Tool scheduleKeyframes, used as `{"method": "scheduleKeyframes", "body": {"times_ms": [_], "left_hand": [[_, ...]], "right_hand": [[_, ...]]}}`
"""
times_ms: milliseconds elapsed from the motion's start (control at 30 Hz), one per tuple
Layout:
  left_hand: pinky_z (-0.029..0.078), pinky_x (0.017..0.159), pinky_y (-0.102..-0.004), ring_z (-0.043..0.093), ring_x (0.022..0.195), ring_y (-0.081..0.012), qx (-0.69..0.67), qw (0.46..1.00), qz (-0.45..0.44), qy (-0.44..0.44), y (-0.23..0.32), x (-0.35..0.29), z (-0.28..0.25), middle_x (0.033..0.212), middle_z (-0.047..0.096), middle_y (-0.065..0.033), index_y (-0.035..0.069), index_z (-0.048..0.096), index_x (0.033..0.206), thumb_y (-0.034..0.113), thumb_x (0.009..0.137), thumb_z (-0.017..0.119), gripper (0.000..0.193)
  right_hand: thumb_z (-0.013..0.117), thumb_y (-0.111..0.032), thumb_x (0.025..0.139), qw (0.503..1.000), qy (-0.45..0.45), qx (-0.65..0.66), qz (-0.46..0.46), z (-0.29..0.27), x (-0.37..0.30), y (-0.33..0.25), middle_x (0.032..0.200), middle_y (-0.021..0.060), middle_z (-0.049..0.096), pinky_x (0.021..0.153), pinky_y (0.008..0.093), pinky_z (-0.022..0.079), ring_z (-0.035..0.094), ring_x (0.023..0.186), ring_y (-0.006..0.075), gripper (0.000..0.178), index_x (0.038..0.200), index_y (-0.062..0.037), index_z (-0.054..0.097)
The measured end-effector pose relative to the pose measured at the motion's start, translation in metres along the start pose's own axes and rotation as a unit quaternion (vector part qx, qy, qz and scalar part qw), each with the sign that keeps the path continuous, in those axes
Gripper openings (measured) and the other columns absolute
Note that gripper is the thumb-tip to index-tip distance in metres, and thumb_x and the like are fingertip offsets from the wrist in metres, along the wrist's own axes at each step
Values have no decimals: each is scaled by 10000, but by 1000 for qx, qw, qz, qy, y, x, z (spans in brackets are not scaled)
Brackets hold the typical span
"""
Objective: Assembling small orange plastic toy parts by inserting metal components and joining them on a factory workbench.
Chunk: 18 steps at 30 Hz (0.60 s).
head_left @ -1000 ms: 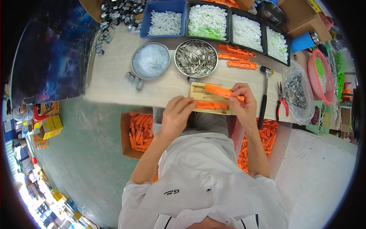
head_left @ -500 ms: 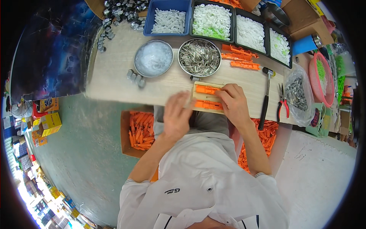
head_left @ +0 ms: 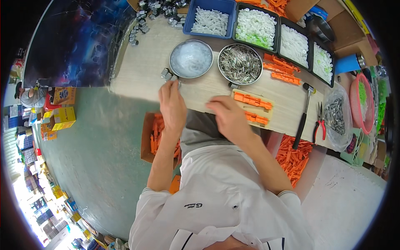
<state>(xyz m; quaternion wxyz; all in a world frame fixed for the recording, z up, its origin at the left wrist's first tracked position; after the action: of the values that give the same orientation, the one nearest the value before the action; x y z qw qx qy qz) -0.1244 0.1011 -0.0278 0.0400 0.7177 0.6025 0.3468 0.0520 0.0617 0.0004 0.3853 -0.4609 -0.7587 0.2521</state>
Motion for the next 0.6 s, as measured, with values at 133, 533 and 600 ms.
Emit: {"method": "scheduleKeyframes", "body": {"times_ms": [133,533,600], "left_hand": [[511,896,-437,595,1066,-380,-56,998,15,16,1,-12,-1,1165,613,-195,-40,619,1172,-110,868,507,331],[502,784,-411,608,931,-336,-38,999,-11,18,1,4,-9,1021,597,-158,-8,679,1028,9,885,657,145],[498,795,-413,602,941,-334,-42,999,-14,15,4,5,-9,1026,593,-156,-4,679,1029,18,874,674,156]], "right_hand": [[606,128,721,998,7,37,-40,59,39,-2,1202,151,595,893,405,517,602,1067,349,453,1150,-18,601],[651,-4,762,997,8,-77,-5,60,39,7,947,159,564,763,439,494,582,864,346,244,991,-6,568],[650,14,765,996,2,-84,38,55,35,16,948,167,576,753,451,507,596,849,361,245,999,-2,580]]}}
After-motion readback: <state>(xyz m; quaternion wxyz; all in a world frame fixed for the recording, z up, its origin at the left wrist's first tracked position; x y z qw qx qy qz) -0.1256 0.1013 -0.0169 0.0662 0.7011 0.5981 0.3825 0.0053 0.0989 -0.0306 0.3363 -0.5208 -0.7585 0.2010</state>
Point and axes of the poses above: each hand's wrist, its own x-axis towards the middle knuckle, its own z-axis out of the palm, y = z × x, the point moved 7 cm from there along x, towards the middle knuckle
